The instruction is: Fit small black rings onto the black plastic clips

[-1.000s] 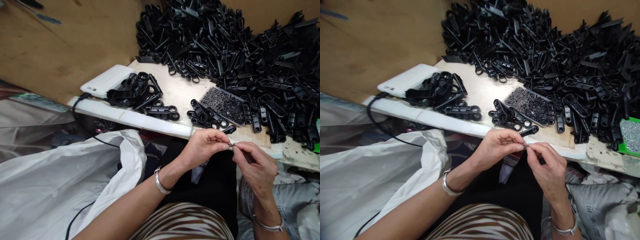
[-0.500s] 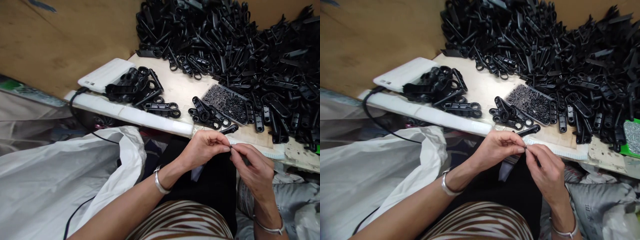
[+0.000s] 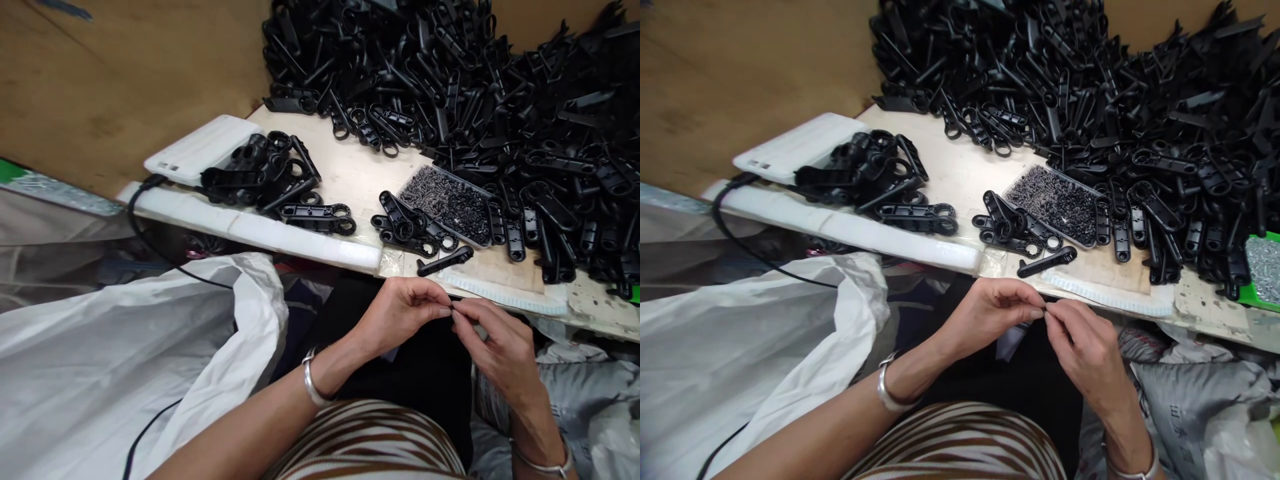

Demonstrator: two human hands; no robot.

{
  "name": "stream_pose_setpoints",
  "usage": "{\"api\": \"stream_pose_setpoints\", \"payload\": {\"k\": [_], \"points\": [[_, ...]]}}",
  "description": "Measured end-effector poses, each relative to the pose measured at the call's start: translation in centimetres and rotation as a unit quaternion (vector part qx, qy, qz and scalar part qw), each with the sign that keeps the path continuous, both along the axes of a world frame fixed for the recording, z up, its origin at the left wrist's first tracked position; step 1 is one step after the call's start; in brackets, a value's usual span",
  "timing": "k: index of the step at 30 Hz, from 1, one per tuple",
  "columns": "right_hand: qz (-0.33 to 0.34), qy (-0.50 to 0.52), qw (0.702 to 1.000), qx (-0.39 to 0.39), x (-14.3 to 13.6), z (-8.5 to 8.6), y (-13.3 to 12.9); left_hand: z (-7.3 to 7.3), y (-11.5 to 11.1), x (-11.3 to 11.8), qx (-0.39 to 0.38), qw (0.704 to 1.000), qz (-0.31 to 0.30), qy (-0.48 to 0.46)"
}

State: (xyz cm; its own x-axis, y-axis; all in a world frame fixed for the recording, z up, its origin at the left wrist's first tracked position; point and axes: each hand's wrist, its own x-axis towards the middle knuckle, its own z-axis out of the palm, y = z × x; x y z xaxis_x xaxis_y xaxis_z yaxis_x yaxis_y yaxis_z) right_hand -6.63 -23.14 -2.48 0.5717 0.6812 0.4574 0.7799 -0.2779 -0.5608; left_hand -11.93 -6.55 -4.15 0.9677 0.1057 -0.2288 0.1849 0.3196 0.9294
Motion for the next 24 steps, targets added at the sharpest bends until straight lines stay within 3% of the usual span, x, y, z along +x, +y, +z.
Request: {"api": "stream_pose_setpoints", "payload": {"k": [10, 19, 24], "points": [[-0.033, 0.080, 0.996, 0.027, 0.19, 0.02, -0.39, 0.68, 0.03, 0.18, -0.030, 1.000, -0.009, -0.003], [-0.013, -0.024, 1.000, 0.003, 0.13, -0.04, 0.07, 0.24, -0.12, 0.01, -0.052, 0.998, 0.020, 0.024], [-0.027, 0.045, 0.999, 0.000, 0.23, -0.02, 0.02, 0.12, -0.18, 0.09, -0.049, 0.998, 0.026, 0.011]]}}
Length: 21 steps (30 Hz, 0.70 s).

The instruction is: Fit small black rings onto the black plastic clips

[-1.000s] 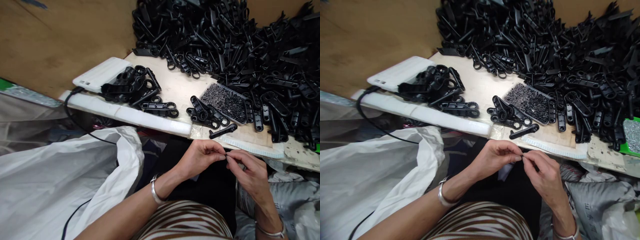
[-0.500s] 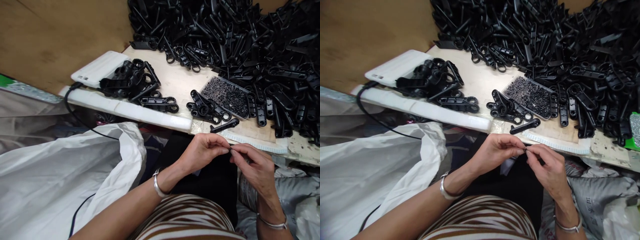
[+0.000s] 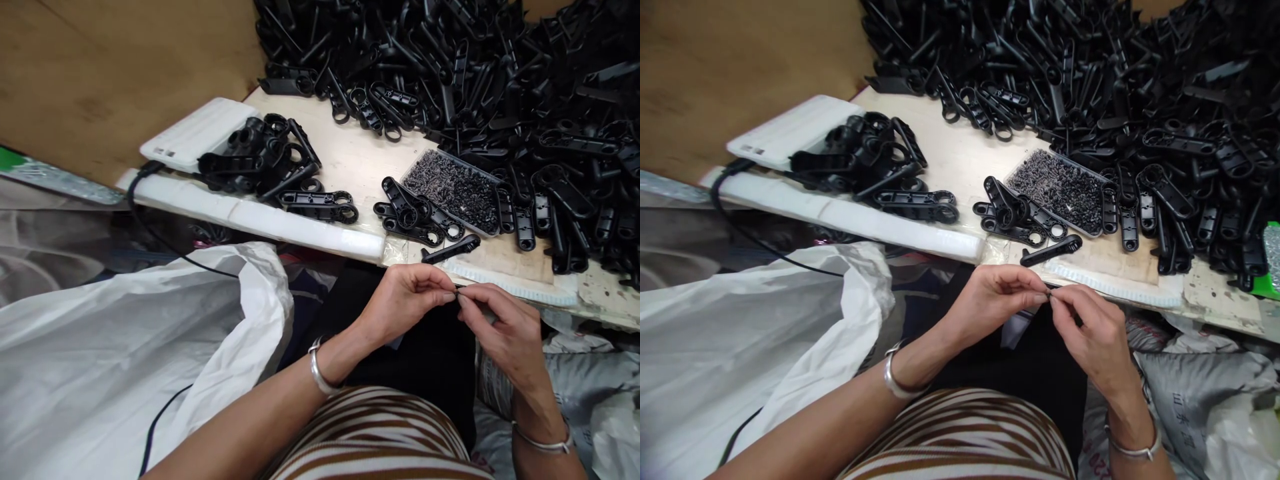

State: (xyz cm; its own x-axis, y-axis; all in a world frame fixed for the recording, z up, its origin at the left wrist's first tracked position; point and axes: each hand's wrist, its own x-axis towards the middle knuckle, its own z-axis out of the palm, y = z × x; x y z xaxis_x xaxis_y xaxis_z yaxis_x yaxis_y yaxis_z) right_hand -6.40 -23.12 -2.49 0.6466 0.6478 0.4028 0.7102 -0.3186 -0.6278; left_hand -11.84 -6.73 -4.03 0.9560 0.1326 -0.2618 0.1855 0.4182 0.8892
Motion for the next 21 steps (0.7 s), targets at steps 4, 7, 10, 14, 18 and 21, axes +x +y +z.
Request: {"api": "stream_pose_setpoints", "payload": {"k": [4, 7, 10, 14, 18, 21], "points": [[-0.010, 0.087, 0.996, 0.017, 0.19, -0.07, -0.10, -0.08, 0.12, -0.07, -0.004, 1.000, 0.001, 0.008], [-0.015, 0.111, 0.993, 0.026, 0.20, -0.12, -0.07, -0.07, 0.25, -0.11, -0.009, 1.000, 0.001, 0.018], [-0.017, 0.118, 0.992, 0.029, 0.12, -0.15, -0.08, -0.01, 0.27, -0.07, -0.011, 1.000, 0.000, 0.024], [-0.009, 0.098, 0.995, 0.022, 0.12, -0.27, -0.26, -0.02, 0.18, -0.03, -0.019, 1.000, -0.005, 0.022], [0.008, 0.041, 0.999, 0.006, 0.17, -0.44, -0.36, -0.08, 0.19, -0.09, -0.033, 0.999, -0.007, 0.025], [0.026, 0.005, 1.000, -0.004, 0.11, -0.51, -0.32, -0.06, 0.21, -0.14, -0.023, 0.999, -0.003, 0.025]]}}
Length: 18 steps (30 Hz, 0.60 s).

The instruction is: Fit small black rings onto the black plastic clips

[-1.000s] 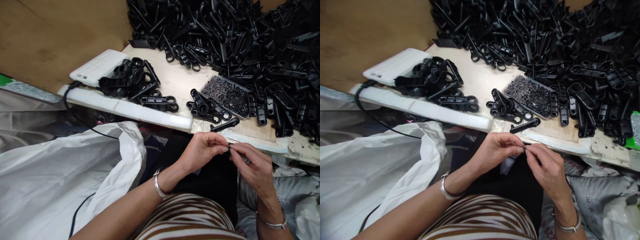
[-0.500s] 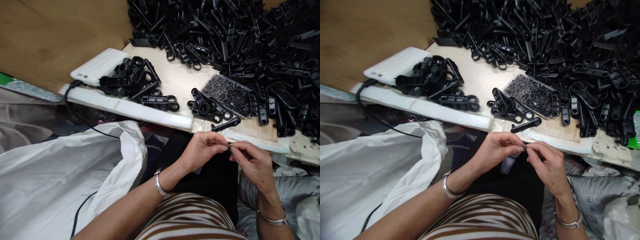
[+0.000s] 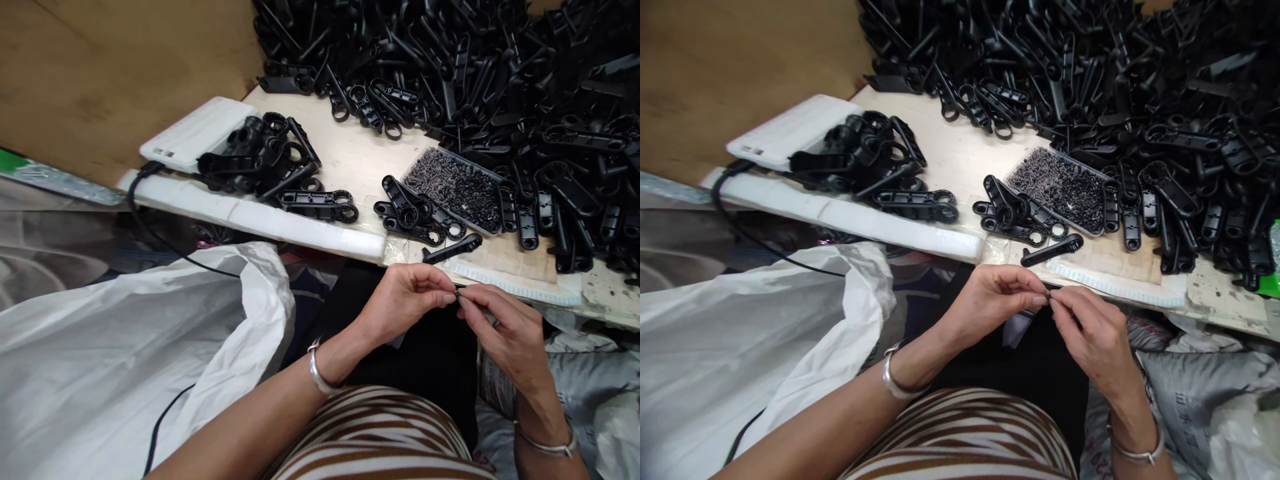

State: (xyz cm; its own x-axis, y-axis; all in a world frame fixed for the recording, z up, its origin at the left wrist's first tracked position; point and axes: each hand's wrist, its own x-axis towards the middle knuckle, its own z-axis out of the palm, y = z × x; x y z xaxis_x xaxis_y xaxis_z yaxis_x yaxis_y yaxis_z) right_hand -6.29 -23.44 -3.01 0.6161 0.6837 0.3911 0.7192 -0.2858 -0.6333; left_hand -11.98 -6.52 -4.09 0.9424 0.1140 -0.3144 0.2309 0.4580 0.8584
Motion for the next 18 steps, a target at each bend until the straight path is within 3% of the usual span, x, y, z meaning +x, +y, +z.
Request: {"api": "stream_pose_setpoints", "payload": {"k": [11, 15, 18], "points": [[-0.002, -0.090, 0.995, -0.035, -0.34, 0.12, 0.53, -0.17, -0.51, -0.19, 0.149, 0.988, -0.010, -0.042], [-0.023, -0.110, 0.993, -0.020, -0.13, -0.41, 0.43, 0.18, -0.26, -0.07, 0.175, 0.981, -0.057, -0.068], [-0.055, -0.064, 0.996, 0.006, 0.05, -0.54, 0.29, 0.80, -0.10, -0.14, 0.213, 0.966, -0.100, -0.108]]}}
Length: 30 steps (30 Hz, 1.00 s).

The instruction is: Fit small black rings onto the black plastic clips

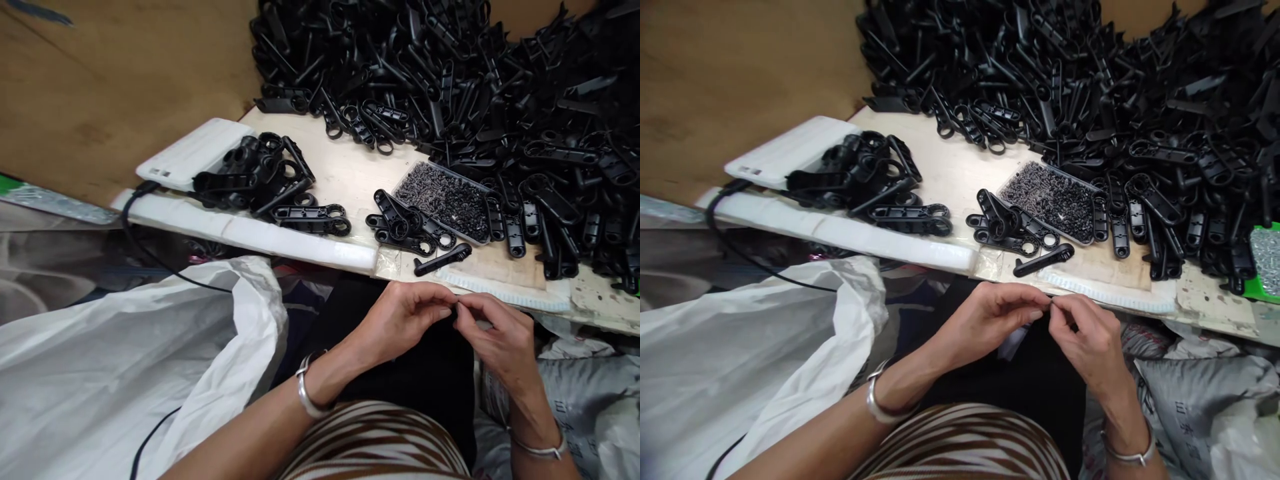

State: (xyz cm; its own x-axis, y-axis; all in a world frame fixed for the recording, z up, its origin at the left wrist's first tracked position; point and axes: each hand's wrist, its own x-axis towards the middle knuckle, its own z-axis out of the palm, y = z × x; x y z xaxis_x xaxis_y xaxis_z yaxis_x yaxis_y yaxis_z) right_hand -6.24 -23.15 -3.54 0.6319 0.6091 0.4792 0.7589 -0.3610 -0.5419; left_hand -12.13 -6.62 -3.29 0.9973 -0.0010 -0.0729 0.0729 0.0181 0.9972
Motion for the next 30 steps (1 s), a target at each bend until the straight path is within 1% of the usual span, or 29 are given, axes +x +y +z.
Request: {"api": "stream_pose_setpoints", "payload": {"k": [1, 2, 3, 4, 5, 7, 8, 9, 10, 11, 12, 13, 14, 16, 19, 21, 26, 30], "points": [[-0.011, 0.023, 1.000, 0.006, 0.1, 0.0, -0.1, 0.2, 0.0, -0.1, 0.031, 0.999, -0.005, -0.019], [-0.025, 0.045, 0.999, 0.014, 0.2, 0.0, -0.1, 0.3, 0.1, -0.1, 0.075, 0.996, 0.003, -0.044], [-0.039, 0.064, 0.997, 0.022, 0.3, 0.1, -0.2, 0.3, 0.1, -0.1, 0.133, 0.988, 0.025, -0.078], [-0.055, 0.080, 0.995, 0.031, 0.4, 0.1, -0.3, 0.2, 0.1, -0.1, 0.204, 0.970, 0.056, -0.118], [-0.071, 0.091, 0.993, 0.040, 0.5, 0.1, -0.4, 0.1, 0.2, 0.0, 0.281, 0.942, 0.093, -0.161], [-0.098, 0.105, 0.988, 0.055, 0.7, 0.2, -0.6, -0.3, 0.3, 0.4, 0.422, 0.866, 0.144, -0.227], [-0.109, 0.111, 0.986, 0.060, 0.8, 0.2, -0.7, -0.5, 0.4, 0.7, 0.479, 0.830, 0.152, -0.243], [-0.118, 0.117, 0.984, 0.062, 0.9, 0.2, -0.8, -0.7, 0.5, 1.0, 0.523, 0.801, 0.151, -0.249], [-0.126, 0.123, 0.982, 0.064, 0.9, 0.2, -0.9, -0.8, 0.6, 1.3, 0.554, 0.781, 0.146, -0.249], [-0.131, 0.128, 0.981, 0.065, 0.9, 0.2, -1.1, -0.9, 0.7, 1.6, 0.574, 0.768, 0.141, -0.248], [-0.135, 0.133, 0.980, 0.065, 1.0, 0.1, -1.2, -1.0, 0.8, 1.9, 0.582, 0.762, 0.138, -0.248], [-0.139, 0.135, 0.979, 0.065, 1.0, 0.1, -1.4, -0.9, 1.0, 2.1, 0.581, 0.763, 0.138, -0.249], [-0.142, 0.137, 0.978, 0.065, 1.1, 0.1, -1.6, -0.8, 1.1, 2.3, 0.572, 0.770, 0.136, -0.249], [-0.153, 0.137, 0.977, 0.062, 1.2, 0.0, -2.0, -0.6, 1.3, 2.5, 0.537, 0.798, 0.124, -0.243], [-0.169, 0.133, 0.975, 0.061, 1.4, 0.0, -2.7, -0.1, 1.6, 2.9, 0.477, 0.846, 0.085, -0.222], [-0.172, 0.129, 0.975, 0.060, 1.6, 0.1, -3.0, 0.2, 1.6, 3.1, 0.453, 0.864, 0.066, -0.210], [-0.160, 0.115, 0.979, 0.048, 2.1, 0.3, -2.9, 0.7, 1.5, 3.1, 0.433, 0.880, 0.050, -0.190], [-0.146, 0.102, 0.984, 0.031, 2.4, 0.2, -2.6, 0.4, 1.2, 2.9, 0.422, 0.882, 0.059, -0.202]]}}
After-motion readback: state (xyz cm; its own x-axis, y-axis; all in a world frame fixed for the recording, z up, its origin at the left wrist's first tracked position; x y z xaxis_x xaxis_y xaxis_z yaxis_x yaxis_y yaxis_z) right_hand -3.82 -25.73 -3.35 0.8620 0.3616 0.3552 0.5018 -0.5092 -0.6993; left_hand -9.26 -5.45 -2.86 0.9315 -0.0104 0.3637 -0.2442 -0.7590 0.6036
